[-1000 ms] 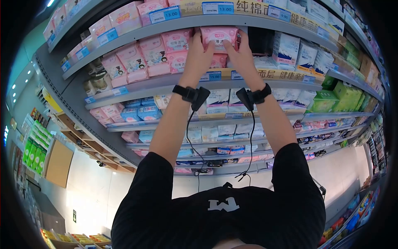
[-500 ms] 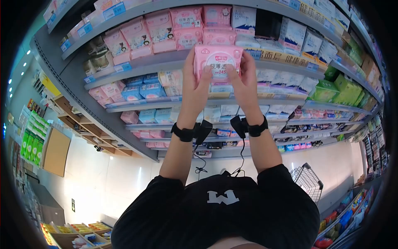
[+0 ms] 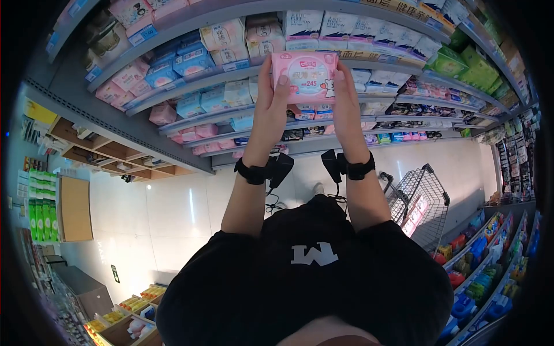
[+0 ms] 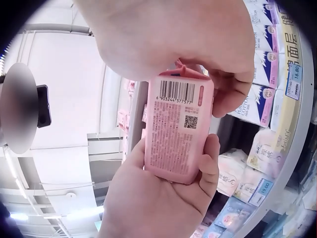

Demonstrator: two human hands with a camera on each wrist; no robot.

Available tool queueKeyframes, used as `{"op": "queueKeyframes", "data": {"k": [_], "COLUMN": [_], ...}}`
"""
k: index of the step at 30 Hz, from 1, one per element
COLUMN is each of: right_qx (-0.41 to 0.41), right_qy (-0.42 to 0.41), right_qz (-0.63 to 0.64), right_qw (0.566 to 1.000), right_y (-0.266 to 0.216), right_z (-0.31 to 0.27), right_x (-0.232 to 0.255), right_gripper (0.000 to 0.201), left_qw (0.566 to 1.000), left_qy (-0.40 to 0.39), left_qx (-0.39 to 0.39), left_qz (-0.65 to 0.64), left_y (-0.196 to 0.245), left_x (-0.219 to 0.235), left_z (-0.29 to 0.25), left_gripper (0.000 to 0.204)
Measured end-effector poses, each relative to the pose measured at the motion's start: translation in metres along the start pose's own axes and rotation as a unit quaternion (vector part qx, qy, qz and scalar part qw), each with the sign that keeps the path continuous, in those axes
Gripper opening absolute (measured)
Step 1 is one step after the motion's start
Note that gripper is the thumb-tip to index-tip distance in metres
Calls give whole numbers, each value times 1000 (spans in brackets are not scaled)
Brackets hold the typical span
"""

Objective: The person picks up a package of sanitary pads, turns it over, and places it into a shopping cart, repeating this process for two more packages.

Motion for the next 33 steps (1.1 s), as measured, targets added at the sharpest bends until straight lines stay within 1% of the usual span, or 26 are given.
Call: {"op": "queueKeyframes", "data": {"k": [1, 3, 7, 8, 11, 15, 16, 18, 22, 24, 27, 30, 33], "right_qx": [0, -17, -10, -8, -5, 9, 10, 20, 25, -2, -7, -2, -9], "right_qy": [-1, 24, 29, 32, 41, 49, 54, 42, 45, 42, 47, 20, 11], "right_qz": [0, 35, 27, 30, 28, 24, 26, 8, 0, 51, 42, 18, 36], "right_qw": [1000, 999, 999, 999, 999, 998, 998, 999, 999, 998, 998, 1000, 999], "right_y": [-2, -5, -16, -17, -22, -27, -27, -28, -34, -37, -37, -26, -22], "right_z": [-3, -9, -13, -13, -14, -12, -11, -10, -9, -11, -8, 0, 3], "right_x": [0, 4, 9, 12, 23, 43, 48, 54, 61, 61, 64, 70, 75], "right_gripper": [44, 43, 42, 41, 38, 36, 36, 36, 34, 27, 22, 20, 21], "left_qw": [1000, 1000, 1000, 1000, 1000, 1000, 1000, 1000, 1000, 1000, 999, 999, 999], "left_qy": [2, 4, 8, 7, 5, -7, 1, 8, 17, 24, 34, 33, 37], "left_qx": [4, 4, -3, -2, 3, -6, 2, 13, 6, 5, 9, 13, 11], "left_qz": [7, 16, -12, -31, -31, -10, -3, 4, -2, -2, -18, -11, -10], "left_y": [2, 5, 7, 6, 9, 11, 8, 4, 2, 3, 3, 1, -1], "left_x": [-1, -4, -8, -11, -22, -42, -44, -49, -56, -58, -60, -62, -67], "left_z": [-4, -9, -12, -14, -16, -17, -17, -19, -21, -22, -21, -21, -20], "left_gripper": [59, 58, 56, 55, 53, 52, 52, 52, 52, 52, 51, 51, 52]}}
Point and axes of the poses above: each hand's wrist, its own z-axis towards the middle knuckle, its own x-axis out of the back of the hand, y = z × x, the point moved 7 cm from there along z, towards the middle knuckle, and after that the axes turned 3 degrees about y, right-handed, at the moved point
